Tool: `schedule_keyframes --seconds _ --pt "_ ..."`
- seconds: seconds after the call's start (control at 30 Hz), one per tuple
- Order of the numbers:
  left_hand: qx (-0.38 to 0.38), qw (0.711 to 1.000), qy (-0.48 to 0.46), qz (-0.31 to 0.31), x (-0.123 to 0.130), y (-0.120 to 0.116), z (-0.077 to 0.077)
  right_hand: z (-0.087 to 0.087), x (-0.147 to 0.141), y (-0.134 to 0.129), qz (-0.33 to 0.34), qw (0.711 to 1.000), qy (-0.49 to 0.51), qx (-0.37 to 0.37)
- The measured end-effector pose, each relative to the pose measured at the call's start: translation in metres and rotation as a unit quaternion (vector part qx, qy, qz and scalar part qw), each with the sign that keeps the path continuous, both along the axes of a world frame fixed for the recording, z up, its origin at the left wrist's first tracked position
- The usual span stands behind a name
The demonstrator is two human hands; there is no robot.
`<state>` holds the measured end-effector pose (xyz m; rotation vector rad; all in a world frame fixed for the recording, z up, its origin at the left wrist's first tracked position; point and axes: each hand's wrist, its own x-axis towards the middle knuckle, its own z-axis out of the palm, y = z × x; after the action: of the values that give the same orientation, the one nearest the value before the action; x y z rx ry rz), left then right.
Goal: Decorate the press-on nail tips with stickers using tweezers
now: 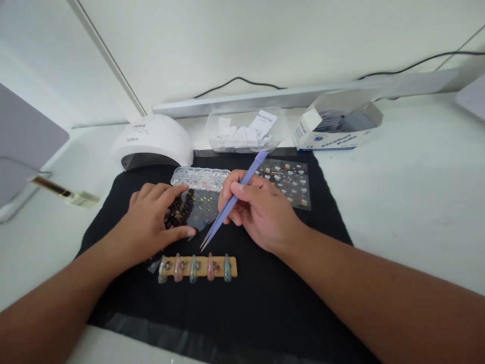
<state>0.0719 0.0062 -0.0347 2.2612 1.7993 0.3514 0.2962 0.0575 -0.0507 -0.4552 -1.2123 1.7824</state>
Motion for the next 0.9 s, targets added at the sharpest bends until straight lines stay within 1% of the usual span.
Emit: schedule_keyframes --seconds 0.1,0.2,0.3,0.37,0.43,0.5,0.57,0.63,0.77,0.9 --pt "0.001 0.999 -0.032 -0.008 0.003 0.001 -0.002 0.002 -0.001 -0.003 -0.02 1.0 0.002 0.005" --pt "0.005 0.995 -0.099 -0.018 -0.001 0.003 -0.008 0.007 -0.002 -0.005 -0.046 0.999 0.009 0.023" --pt "-0.006 0.981 -0.188 -0.047 -0.006 0.008 -0.014 0.016 -0.004 -0.008 -0.076 0.995 0.011 0.058" --pt "-0.019 0.965 -0.254 -0.067 -0.01 0.01 -0.016 0.025 -0.004 -0.013 -0.091 0.992 0.006 0.086" --pt "-0.019 0.942 -0.325 -0.08 -0.015 0.012 -0.016 0.037 -0.003 -0.022 -0.107 0.988 0.0 0.116" --pt "-0.003 0.915 -0.394 -0.084 -0.019 0.012 -0.013 0.05 0.0 -0.035 -0.122 0.982 -0.003 0.146" --pt "0.021 0.886 -0.457 -0.08 -0.022 0.009 -0.008 0.061 0.003 -0.051 -0.138 0.975 -0.005 0.174" --pt "0.047 0.856 -0.511 -0.068 -0.022 0.003 -0.003 0.068 0.005 -0.068 -0.154 0.968 -0.011 0.196" --pt "0.09 0.801 -0.591 -0.03 -0.014 -0.012 0.005 0.069 0.002 -0.093 -0.191 0.952 -0.015 0.24" --pt "0.127 0.751 -0.647 0.027 -0.002 -0.022 0.008 0.065 -0.004 -0.101 -0.201 0.943 -0.016 0.265"
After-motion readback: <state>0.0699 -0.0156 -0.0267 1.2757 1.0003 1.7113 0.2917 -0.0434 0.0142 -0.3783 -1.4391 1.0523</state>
